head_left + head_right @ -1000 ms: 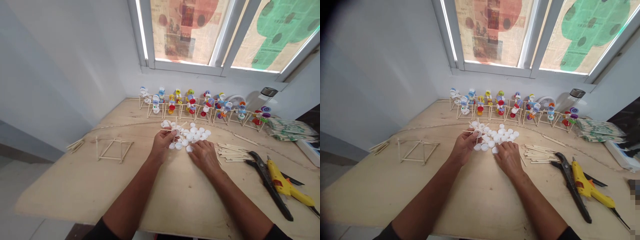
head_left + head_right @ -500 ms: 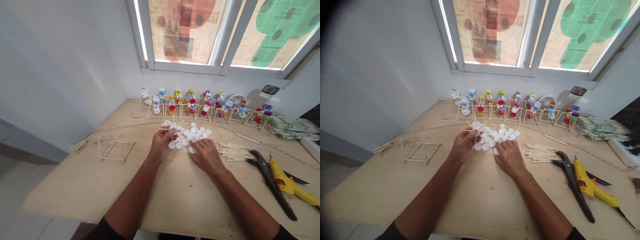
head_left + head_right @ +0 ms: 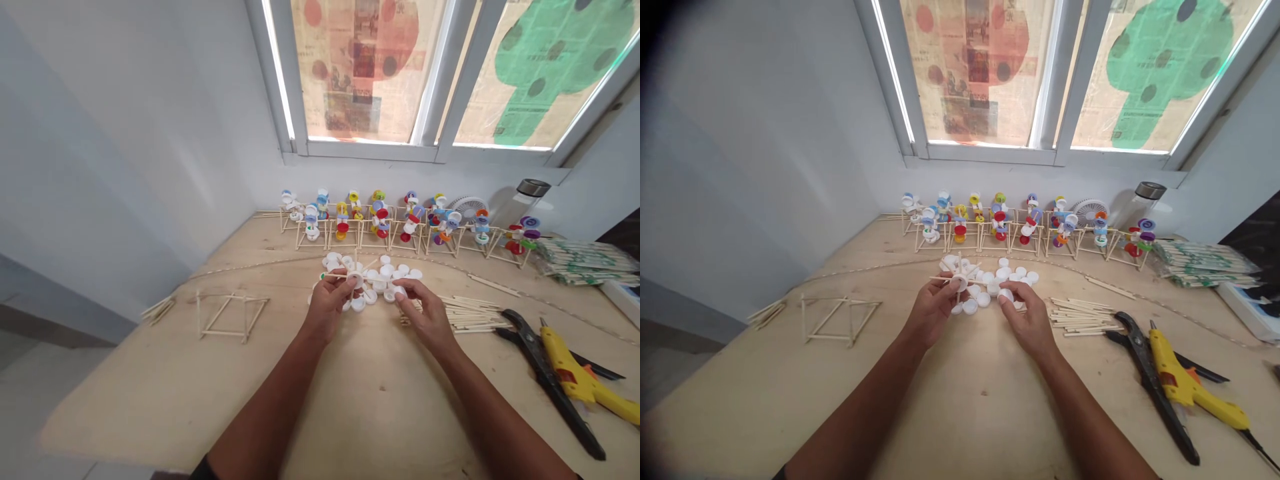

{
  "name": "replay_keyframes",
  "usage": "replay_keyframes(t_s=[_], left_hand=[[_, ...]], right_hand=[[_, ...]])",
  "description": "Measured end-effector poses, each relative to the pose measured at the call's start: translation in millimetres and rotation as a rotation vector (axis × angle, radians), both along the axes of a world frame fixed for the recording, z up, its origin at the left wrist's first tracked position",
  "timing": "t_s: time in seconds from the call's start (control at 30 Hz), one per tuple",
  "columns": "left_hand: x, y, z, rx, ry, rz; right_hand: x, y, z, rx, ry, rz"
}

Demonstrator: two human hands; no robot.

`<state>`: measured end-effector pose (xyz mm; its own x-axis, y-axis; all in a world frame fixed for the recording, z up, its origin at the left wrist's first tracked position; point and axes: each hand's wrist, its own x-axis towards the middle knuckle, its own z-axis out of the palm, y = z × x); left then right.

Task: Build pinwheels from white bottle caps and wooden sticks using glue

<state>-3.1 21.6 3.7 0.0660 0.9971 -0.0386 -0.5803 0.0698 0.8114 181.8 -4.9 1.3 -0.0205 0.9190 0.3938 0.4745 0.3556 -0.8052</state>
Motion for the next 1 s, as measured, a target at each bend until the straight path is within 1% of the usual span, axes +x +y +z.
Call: replay_keyframes(t_s=[0.07,0.17,0.27,0.4,0.6,0.83,1.0], left_hand=[[0.6,-0.9,0.5,0.018,-0.004,-0.028],[1.5,-2.7,1.4,0.026,-0.003,-0.07],[2.3,-4.9,2.4,0.027,0.015,-0.093],[3.3,-7.4,4.3,0.028,0.048,-0.086],[4.7,-8.9,5.4,0.032,0.099,-0.094],[6.3,-9.6,2.3,0.053,0.179,-0.139],[7.0,-9.6,-2.2,0.06,0.2,-0.165]], right_hand=[[0.3,1.9,-0.2,-0.062,0.189,-0.051],[-0.2,3.5,1.4,-0.122,0.486,-0.034],[0.0,3.9,5.0,-0.139,0.625,0.002],[0.6,4.8,7.2,-0.164,0.687,0.005],[-0.7,6.3,1.6,-0.188,0.768,-0.006],[-6.0,3.0,0.7,-0.189,0.758,0.059],[-6.0,1.8,1.0,-0.188,0.718,0.087]])
